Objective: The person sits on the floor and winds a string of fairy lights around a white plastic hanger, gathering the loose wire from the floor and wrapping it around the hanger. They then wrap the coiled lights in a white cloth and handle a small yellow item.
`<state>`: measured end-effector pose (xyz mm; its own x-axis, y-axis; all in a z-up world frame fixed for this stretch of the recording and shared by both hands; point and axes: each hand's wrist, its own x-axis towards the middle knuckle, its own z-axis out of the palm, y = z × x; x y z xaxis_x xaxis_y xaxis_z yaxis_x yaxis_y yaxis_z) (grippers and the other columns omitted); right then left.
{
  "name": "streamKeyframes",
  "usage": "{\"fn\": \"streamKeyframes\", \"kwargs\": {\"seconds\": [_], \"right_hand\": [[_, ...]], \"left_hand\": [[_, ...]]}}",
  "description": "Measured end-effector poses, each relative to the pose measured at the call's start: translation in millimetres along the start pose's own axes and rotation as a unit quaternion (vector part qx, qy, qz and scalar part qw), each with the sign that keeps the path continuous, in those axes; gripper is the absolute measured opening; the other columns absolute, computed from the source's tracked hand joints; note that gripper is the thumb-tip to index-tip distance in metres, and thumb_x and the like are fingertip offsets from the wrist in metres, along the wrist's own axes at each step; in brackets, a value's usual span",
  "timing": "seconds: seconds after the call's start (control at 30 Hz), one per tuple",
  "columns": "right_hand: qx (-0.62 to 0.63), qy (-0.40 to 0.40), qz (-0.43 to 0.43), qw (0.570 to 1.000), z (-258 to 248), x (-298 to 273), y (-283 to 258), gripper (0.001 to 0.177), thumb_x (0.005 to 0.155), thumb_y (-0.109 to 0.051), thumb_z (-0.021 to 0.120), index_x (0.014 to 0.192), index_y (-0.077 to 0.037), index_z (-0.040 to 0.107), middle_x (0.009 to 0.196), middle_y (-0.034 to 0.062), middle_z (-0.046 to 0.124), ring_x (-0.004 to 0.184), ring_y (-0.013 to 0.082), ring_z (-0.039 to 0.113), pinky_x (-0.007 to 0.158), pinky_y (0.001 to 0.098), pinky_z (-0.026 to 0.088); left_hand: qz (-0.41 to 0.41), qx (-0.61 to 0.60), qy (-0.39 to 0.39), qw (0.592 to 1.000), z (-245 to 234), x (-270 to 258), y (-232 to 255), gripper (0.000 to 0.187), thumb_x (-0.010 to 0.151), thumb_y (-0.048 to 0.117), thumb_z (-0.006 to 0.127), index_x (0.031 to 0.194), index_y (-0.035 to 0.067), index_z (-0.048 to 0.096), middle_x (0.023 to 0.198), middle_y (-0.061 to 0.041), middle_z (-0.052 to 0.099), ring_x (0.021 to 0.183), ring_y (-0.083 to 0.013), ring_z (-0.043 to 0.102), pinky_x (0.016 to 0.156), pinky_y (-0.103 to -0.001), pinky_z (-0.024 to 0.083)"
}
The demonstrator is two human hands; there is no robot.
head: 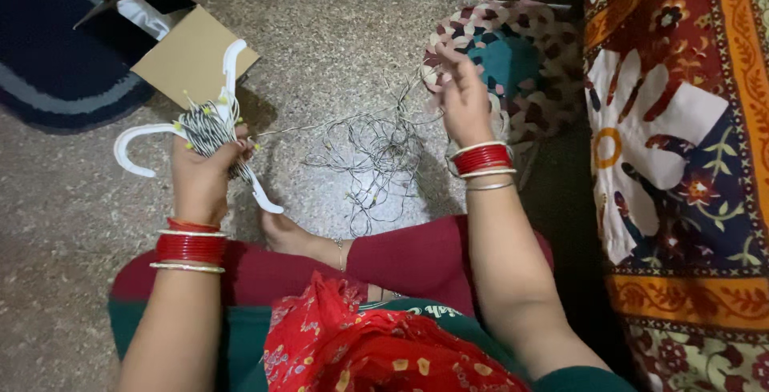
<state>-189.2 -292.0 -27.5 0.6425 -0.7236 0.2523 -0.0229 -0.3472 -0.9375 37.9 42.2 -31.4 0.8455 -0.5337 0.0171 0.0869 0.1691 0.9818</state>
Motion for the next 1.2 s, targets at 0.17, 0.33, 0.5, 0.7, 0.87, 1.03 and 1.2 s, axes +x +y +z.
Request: {"fn": "streamKeyframes", "kwargs": {"seconds": [0.17, 0.33, 0.5, 0.7, 0.87, 1.03, 1.2], "right_hand": [[0.06, 0.019, -0.046, 0.997, 26, 0, 45, 0.023, 0.109, 0.005, 0.06, 0.132, 0.005, 0.062, 0.12, 0.0205, 0.074, 0.098, 0.0188, 0.069, 0.08, 0.0287, 0.056], [0.159, 0.104, 0.135, 0.972, 15, 18, 102, 0.041, 0.095, 0.003, 0.049, 0.135, 0.0, 0.053, 0.125, 0.0128, 0.07, 0.098, 0.0165, 0.074, 0.063, 0.0289, 0.061], [-0.014, 0.047, 0.203, 0.978, 15, 19, 137, 0.054, 0.09, -0.003, 0.062, 0.143, -0.003, 0.047, 0.12, 0.013, 0.067, 0.083, 0.02, 0.07, 0.065, 0.0286, 0.057], [-0.284, 0.042, -0.007, 0.958, 44, 12, 125, 0.049, 0.091, -0.008, 0.073, 0.137, -0.003, 0.06, 0.123, 0.0139, 0.069, 0.106, 0.0225, 0.067, 0.092, 0.0374, 0.057], [-0.141, -0.168, -0.089, 0.972, 103, -21, 68, 0.064, 0.082, -0.013, 0.078, 0.14, -0.005, 0.052, 0.14, 0.018, 0.056, 0.126, 0.0333, 0.057, 0.11, 0.0429, 0.046], [-0.212, -0.269, -0.249, 0.906, 176, -58, 46, 0.067, 0.073, -0.021, 0.083, 0.132, -0.002, 0.058, 0.141, 0.0277, 0.054, 0.131, 0.0517, 0.044, 0.108, 0.0541, 0.029], [-0.247, -0.251, -0.069, 0.933, 154, -43, 57, 0.017, 0.09, -0.014, 0.07, 0.105, -0.007, 0.069, 0.096, 0.0157, 0.07, 0.094, 0.0344, 0.068, 0.088, 0.0463, 0.051]], "left_hand": [[-0.011, 0.022, 0.009, 1.0, -8, 9, -33, 0.048, 0.089, -0.014, 0.062, 0.131, 0.001, 0.044, 0.114, -0.015, 0.072, 0.097, -0.0212, 0.075, 0.082, -0.034, 0.065], [-0.019, 0.021, -0.02, 0.999, -16, 19, -37, 0.047, 0.092, -0.014, 0.063, 0.132, -0.001, 0.044, 0.116, -0.015, 0.071, 0.1, -0.0221, 0.074, 0.085, -0.034, 0.064], [-0.077, -0.007, -0.067, 0.995, -6, 24, -23, 0.047, 0.089, -0.013, 0.06, 0.133, -0.001, 0.045, 0.11, -0.014, 0.071, 0.092, -0.0228, 0.075, 0.081, -0.034, 0.065], [-0.141, -0.044, -0.097, 0.984, 0, 24, -10, 0.044, 0.089, -0.012, 0.058, 0.131, -0.003, 0.047, 0.106, -0.017, 0.073, 0.088, -0.0233, 0.075, 0.08, -0.035, 0.064], [-0.178, -0.084, -0.138, 0.971, 4, 21, -12, 0.046, 0.088, -0.01, 0.059, 0.131, -0.001, 0.047, 0.107, -0.019, 0.073, 0.085, -0.023, 0.074, 0.077, -0.035, 0.063], [-0.199, -0.136, -0.181, 0.953, 8, 17, -16, 0.045, 0.087, -0.009, 0.061, 0.131, -0.003, 0.051, 0.107, -0.019, 0.073, 0.085, -0.0232, 0.074, 0.076, -0.036, 0.063], [-0.206, -0.099, -0.162, 0.96, 0, 18, -19, 0.046, 0.086, -0.011, 0.06, 0.131, -0.003, 0.051, 0.106, -0.016, 0.074, 0.081, -0.0205, 0.073, 0.07, -0.032, 0.062]]}}
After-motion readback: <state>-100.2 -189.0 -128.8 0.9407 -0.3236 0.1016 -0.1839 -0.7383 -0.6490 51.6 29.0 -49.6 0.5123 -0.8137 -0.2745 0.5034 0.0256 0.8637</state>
